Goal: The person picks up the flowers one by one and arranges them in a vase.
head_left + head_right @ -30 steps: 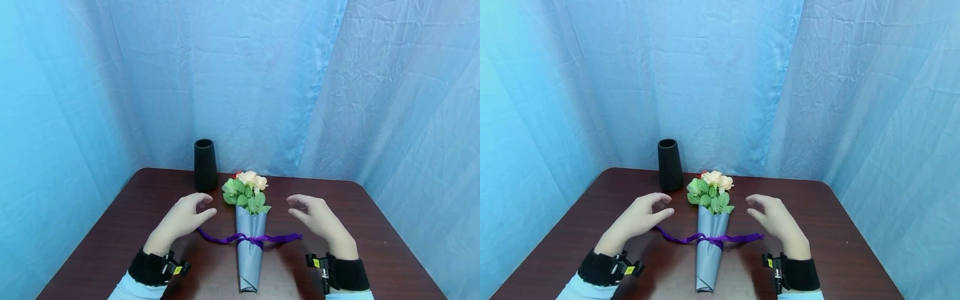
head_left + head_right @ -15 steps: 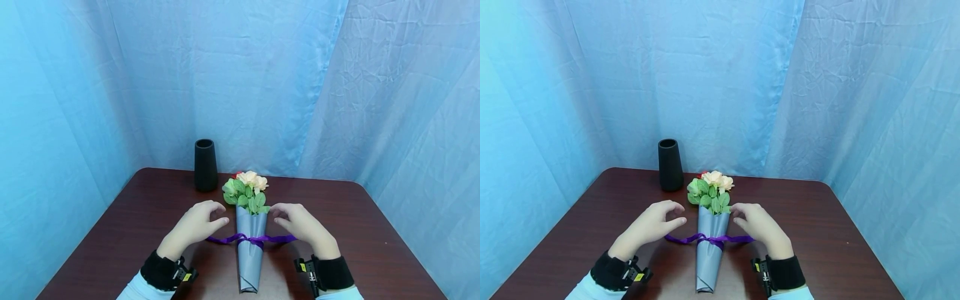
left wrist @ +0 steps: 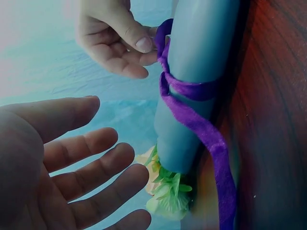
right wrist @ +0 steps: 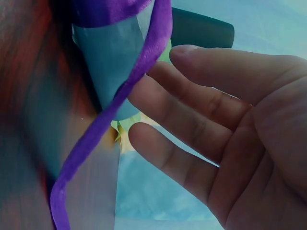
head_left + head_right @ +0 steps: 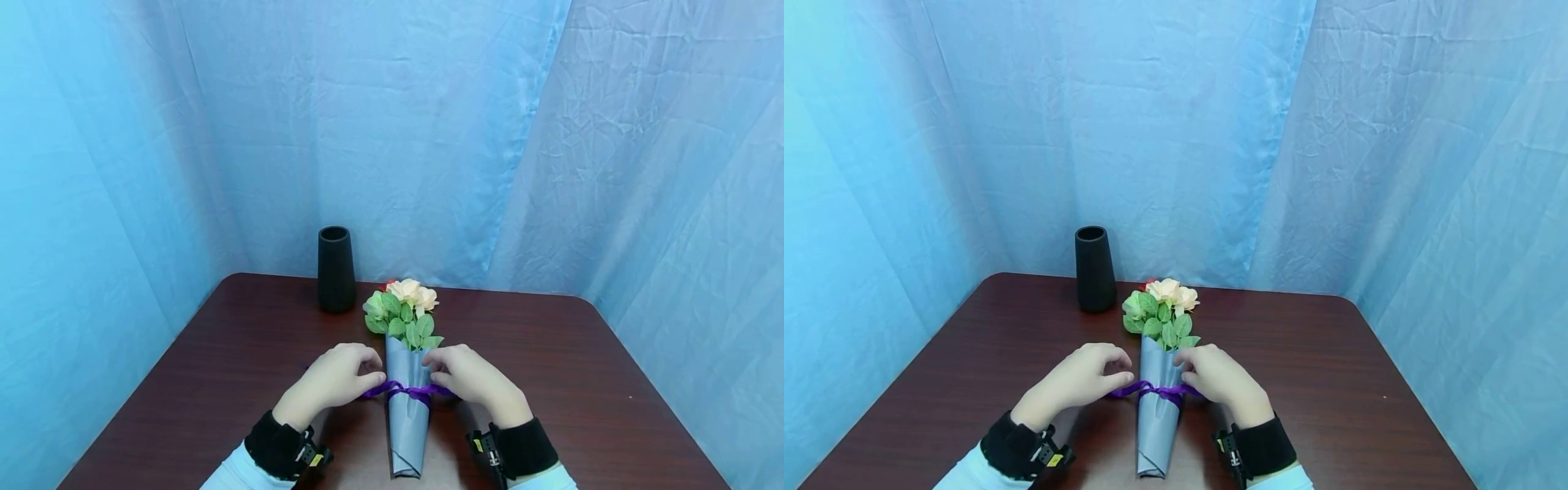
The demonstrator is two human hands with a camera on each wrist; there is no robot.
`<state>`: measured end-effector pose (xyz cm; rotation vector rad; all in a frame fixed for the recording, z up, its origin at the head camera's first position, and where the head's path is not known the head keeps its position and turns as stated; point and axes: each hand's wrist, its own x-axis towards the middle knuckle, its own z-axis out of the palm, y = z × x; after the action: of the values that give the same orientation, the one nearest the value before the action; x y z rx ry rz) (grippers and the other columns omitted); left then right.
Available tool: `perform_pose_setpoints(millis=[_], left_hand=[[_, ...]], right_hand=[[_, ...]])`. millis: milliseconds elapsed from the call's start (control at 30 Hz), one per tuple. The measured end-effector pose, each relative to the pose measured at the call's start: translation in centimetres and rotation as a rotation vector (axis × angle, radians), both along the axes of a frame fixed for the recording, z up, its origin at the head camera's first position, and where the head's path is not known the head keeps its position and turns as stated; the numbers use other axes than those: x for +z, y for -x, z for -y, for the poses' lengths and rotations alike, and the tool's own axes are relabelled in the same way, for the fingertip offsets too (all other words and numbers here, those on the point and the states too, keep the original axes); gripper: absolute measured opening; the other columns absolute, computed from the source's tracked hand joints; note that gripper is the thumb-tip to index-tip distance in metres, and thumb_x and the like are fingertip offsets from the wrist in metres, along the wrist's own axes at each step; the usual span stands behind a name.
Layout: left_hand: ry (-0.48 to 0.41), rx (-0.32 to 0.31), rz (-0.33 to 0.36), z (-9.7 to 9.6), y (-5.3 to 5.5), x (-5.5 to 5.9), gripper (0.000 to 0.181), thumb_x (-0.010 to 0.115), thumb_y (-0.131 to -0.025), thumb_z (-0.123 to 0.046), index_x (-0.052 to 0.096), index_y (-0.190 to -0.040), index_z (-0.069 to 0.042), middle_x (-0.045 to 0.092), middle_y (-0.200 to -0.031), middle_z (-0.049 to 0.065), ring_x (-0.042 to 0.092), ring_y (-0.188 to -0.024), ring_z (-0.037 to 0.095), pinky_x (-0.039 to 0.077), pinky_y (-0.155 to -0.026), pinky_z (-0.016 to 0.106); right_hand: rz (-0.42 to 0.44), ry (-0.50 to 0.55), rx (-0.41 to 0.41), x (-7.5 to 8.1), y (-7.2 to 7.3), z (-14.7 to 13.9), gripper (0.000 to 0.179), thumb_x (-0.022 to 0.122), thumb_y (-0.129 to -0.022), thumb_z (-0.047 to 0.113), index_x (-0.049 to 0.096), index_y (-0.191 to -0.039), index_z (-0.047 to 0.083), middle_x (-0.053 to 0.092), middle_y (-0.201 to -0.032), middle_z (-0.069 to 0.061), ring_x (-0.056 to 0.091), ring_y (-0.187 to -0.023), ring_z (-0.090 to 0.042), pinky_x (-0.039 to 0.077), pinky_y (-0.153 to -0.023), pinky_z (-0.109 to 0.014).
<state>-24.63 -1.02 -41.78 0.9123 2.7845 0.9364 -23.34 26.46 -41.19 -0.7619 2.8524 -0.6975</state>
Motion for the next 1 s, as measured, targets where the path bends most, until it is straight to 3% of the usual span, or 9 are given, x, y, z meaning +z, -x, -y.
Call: perform_pose_setpoints(millis=[467,767,1000], left_hand=[[0.042,-0.052,0.065,-1.2,-0.5,-0.8,0.008,0.074,-0.094,-0.03,0.075,-0.098,-0.024,0.058,-0.076,-0.015,0.054,-0.069,0.005,0.047,-0.061,0.029],[0.075,-0.07,0.06,-1.9,-0.2,-1.5,0.005,0.075,-0.093,-0.027,0.075,-0.095,-0.023,0.058,-0.079,-0.016,0.054,-0.07,0.003,0.047,-0.063,0.028],[0.106,-0.064,0.045,-2.5,0.0,-2.3,0.005,0.076,-0.092,-0.026,0.075,-0.095,-0.023,0.06,-0.081,-0.016,0.055,-0.074,0.002,0.048,-0.064,0.028]], right_hand=[[0.061,-0.002,0.061,-0.5,-0.1,1.0,0.026,0.082,-0.087,0.015,0.073,-0.112,0.012,0.062,-0.084,0.013,0.057,-0.076,-0.003,0.051,-0.067,-0.026],[0.041,-0.031,0.104,-0.7,-0.1,1.6,0.014,0.085,-0.085,0.016,0.074,-0.095,0.016,0.059,-0.079,0.013,0.054,-0.073,-0.005,0.049,-0.066,-0.025],[0.075,-0.053,0.104,-0.9,-0.1,2.0,0.011,0.083,-0.086,0.018,0.076,-0.094,0.016,0.057,-0.071,0.013,0.051,-0.066,-0.003,0.048,-0.062,-0.023]])
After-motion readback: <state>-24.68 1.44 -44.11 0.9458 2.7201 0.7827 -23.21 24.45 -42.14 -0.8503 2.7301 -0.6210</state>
